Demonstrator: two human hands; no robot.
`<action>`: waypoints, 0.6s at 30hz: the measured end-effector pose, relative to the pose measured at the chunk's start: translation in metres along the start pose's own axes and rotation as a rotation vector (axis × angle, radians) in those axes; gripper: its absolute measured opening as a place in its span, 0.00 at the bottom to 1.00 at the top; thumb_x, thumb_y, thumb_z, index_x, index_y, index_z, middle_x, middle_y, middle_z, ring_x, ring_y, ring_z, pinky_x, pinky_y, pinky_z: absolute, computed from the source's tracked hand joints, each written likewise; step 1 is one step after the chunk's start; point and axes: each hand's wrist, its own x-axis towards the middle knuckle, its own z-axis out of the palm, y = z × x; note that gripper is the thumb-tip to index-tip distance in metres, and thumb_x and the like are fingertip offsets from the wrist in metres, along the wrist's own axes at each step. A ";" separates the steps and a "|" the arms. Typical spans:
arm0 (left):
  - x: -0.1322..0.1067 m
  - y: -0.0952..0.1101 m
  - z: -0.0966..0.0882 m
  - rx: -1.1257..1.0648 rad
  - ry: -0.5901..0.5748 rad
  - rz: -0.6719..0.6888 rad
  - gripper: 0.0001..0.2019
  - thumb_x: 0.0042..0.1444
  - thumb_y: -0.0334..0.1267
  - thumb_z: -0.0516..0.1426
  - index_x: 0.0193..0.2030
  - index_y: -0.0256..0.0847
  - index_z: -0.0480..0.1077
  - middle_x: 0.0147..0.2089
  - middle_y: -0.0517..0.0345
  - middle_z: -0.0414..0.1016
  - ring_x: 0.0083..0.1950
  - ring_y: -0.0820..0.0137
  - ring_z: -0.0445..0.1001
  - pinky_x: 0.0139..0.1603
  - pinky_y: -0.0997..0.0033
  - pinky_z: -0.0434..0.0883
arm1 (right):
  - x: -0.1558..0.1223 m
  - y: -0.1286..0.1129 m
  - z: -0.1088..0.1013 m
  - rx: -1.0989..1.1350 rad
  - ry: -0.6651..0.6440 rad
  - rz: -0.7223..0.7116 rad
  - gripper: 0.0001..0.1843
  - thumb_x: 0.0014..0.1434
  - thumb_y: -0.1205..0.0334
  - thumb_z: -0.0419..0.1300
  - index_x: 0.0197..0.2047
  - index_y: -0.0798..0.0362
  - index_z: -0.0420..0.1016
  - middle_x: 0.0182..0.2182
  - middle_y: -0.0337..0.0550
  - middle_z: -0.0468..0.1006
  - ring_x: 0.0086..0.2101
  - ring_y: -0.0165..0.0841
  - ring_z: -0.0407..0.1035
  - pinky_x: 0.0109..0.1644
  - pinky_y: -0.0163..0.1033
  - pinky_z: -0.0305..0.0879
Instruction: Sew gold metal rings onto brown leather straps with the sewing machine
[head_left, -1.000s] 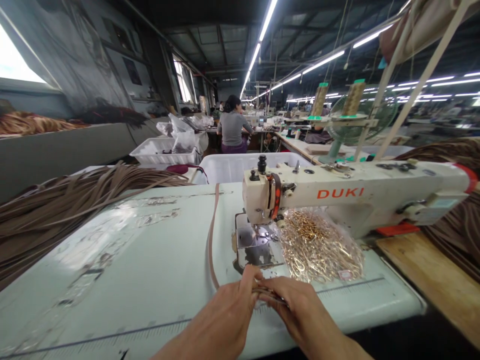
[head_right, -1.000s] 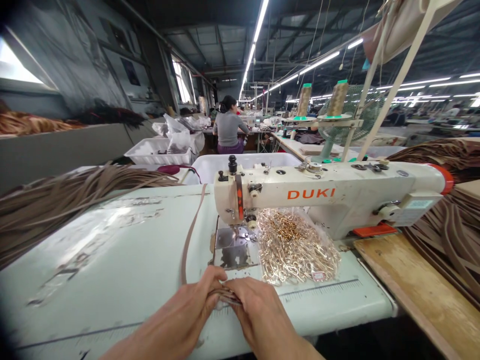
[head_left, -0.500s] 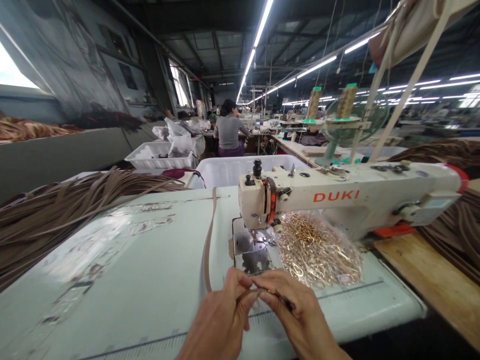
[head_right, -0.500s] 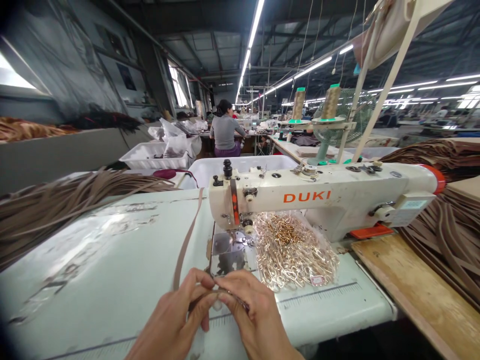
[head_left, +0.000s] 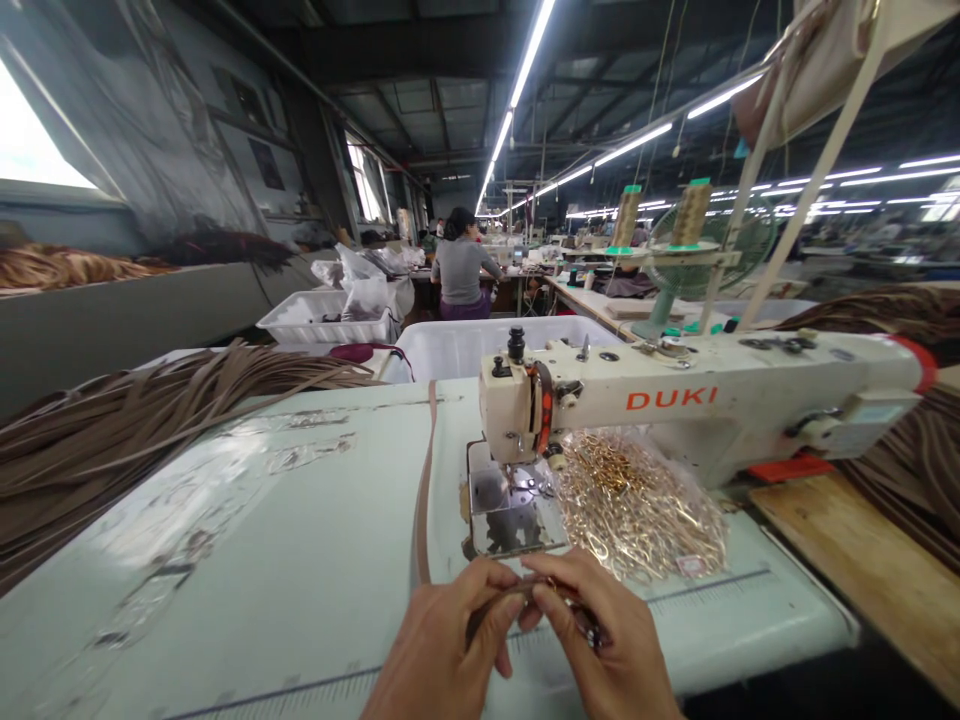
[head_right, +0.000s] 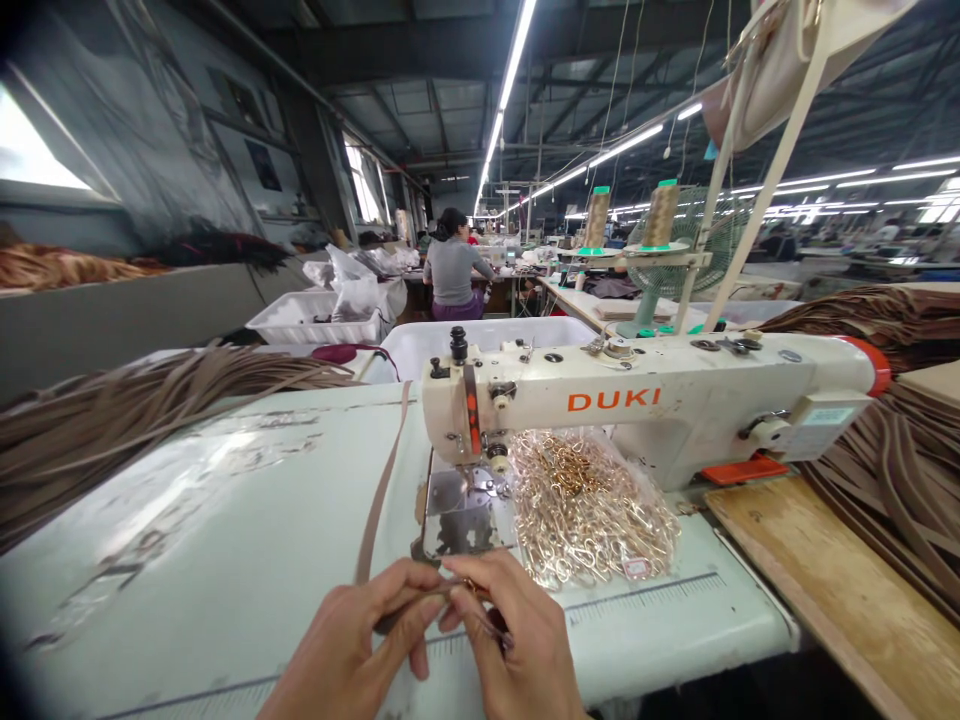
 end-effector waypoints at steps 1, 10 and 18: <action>-0.001 -0.001 0.000 0.004 0.012 0.008 0.09 0.63 0.41 0.49 0.37 0.43 0.67 0.25 0.68 0.75 0.24 0.77 0.73 0.30 0.84 0.65 | -0.002 0.000 0.002 0.026 0.025 0.025 0.11 0.63 0.65 0.53 0.48 0.47 0.69 0.35 0.39 0.74 0.33 0.29 0.72 0.38 0.31 0.68; -0.004 -0.019 0.003 0.134 0.039 0.121 0.09 0.64 0.40 0.48 0.41 0.47 0.69 0.25 0.68 0.73 0.26 0.76 0.73 0.30 0.82 0.64 | -0.004 -0.001 -0.005 -0.049 -0.087 0.113 0.08 0.64 0.64 0.53 0.47 0.47 0.65 0.36 0.35 0.76 0.36 0.27 0.73 0.41 0.29 0.66; 0.006 -0.022 -0.005 0.133 -0.054 0.104 0.07 0.62 0.37 0.51 0.41 0.45 0.70 0.27 0.67 0.75 0.29 0.74 0.74 0.32 0.81 0.64 | 0.024 -0.010 -0.025 -0.269 -0.269 0.109 0.07 0.60 0.59 0.59 0.33 0.52 0.73 0.27 0.35 0.73 0.29 0.28 0.67 0.34 0.32 0.57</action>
